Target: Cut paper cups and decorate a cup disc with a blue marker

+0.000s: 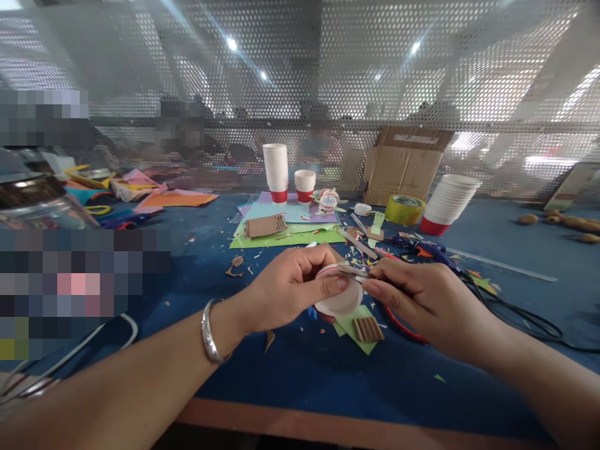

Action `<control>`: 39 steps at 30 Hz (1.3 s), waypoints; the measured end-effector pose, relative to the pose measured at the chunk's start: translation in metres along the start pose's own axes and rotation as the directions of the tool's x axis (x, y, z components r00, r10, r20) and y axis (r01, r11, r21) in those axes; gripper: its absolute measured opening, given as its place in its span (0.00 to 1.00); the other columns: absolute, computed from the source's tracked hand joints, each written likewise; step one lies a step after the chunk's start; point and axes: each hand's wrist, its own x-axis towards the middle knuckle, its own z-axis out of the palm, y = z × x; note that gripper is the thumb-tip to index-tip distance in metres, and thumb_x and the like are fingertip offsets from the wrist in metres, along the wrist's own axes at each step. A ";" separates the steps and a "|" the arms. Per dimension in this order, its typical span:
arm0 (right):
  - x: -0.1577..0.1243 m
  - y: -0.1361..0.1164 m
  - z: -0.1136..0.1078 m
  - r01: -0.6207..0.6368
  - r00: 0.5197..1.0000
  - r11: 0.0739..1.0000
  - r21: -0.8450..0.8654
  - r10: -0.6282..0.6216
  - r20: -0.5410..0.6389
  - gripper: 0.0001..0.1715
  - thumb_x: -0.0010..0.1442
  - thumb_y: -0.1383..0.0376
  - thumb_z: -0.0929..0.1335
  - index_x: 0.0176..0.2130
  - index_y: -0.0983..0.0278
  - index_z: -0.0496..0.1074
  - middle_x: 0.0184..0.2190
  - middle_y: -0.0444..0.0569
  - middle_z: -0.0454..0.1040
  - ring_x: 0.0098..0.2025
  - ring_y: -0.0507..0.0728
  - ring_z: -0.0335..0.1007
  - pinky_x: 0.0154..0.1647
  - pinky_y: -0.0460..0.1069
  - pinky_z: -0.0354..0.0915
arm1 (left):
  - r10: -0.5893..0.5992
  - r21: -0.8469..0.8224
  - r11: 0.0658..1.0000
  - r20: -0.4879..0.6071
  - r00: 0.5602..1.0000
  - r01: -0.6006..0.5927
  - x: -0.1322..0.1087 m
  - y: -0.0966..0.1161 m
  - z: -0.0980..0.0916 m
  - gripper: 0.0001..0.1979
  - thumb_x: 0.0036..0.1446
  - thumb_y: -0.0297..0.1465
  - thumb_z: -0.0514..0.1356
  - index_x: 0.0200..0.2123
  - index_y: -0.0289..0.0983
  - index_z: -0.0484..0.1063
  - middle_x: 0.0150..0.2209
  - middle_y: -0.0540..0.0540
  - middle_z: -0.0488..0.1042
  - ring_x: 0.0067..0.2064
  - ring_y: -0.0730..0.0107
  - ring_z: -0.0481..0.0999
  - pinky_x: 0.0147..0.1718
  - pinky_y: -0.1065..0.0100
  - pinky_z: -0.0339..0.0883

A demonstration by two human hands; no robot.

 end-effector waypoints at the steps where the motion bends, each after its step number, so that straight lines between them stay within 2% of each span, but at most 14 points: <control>1: 0.000 0.000 0.000 0.003 1.000 1.000 0.003 -0.003 -0.001 0.24 0.72 0.54 0.60 0.27 0.62 0.64 0.21 0.40 0.63 0.22 0.49 0.57 0.24 0.45 0.54 | 0.004 0.006 1.000 -0.003 1.000 -0.004 0.000 0.000 0.000 0.14 0.62 0.39 0.62 0.31 0.35 0.67 0.28 0.50 0.72 0.29 0.75 0.71 0.28 0.72 0.65; 12: -0.002 0.001 -0.002 -0.022 1.000 0.999 0.036 0.022 -0.007 0.25 0.71 0.52 0.61 0.26 0.62 0.62 0.19 0.38 0.57 0.22 0.48 0.51 0.22 0.45 0.51 | -0.008 0.006 1.000 -0.044 0.999 0.008 -0.003 -0.003 0.010 0.15 0.63 0.41 0.62 0.32 0.35 0.66 0.29 0.49 0.73 0.30 0.74 0.73 0.28 0.71 0.68; 19: -0.001 0.004 0.000 -0.022 1.000 1.000 0.017 0.022 0.008 0.25 0.71 0.51 0.60 0.26 0.62 0.62 0.20 0.39 0.60 0.22 0.48 0.54 0.24 0.46 0.51 | -0.026 0.003 1.000 -0.025 0.999 0.027 -0.004 -0.003 0.007 0.16 0.62 0.42 0.62 0.33 0.36 0.66 0.29 0.50 0.72 0.29 0.74 0.73 0.28 0.71 0.70; 27: -0.002 0.008 0.002 -0.042 0.998 0.999 0.000 0.042 0.043 0.25 0.71 0.51 0.60 0.28 0.62 0.64 0.21 0.40 0.62 0.23 0.49 0.55 0.26 0.47 0.52 | -0.034 0.074 0.997 -0.048 0.998 0.038 -0.002 -0.005 0.009 0.16 0.62 0.41 0.62 0.32 0.35 0.67 0.29 0.49 0.72 0.29 0.76 0.71 0.27 0.73 0.67; 33: -0.001 0.004 0.001 -0.035 0.999 0.999 0.030 0.034 0.024 0.25 0.71 0.52 0.60 0.27 0.63 0.64 0.21 0.39 0.60 0.22 0.48 0.55 0.24 0.46 0.51 | -0.043 -0.024 0.999 -0.052 0.998 0.042 -0.001 -0.004 0.013 0.14 0.62 0.39 0.63 0.33 0.35 0.65 0.28 0.51 0.71 0.28 0.75 0.72 0.28 0.70 0.72; 39: -0.001 0.006 0.001 -0.012 1.000 1.000 -0.008 0.012 -0.002 0.24 0.71 0.52 0.60 0.26 0.62 0.62 0.20 0.39 0.60 0.22 0.48 0.54 0.24 0.46 0.50 | -0.011 0.013 1.000 -0.067 0.998 0.012 -0.001 -0.005 0.013 0.13 0.62 0.39 0.62 0.33 0.35 0.65 0.28 0.51 0.69 0.28 0.75 0.72 0.27 0.70 0.73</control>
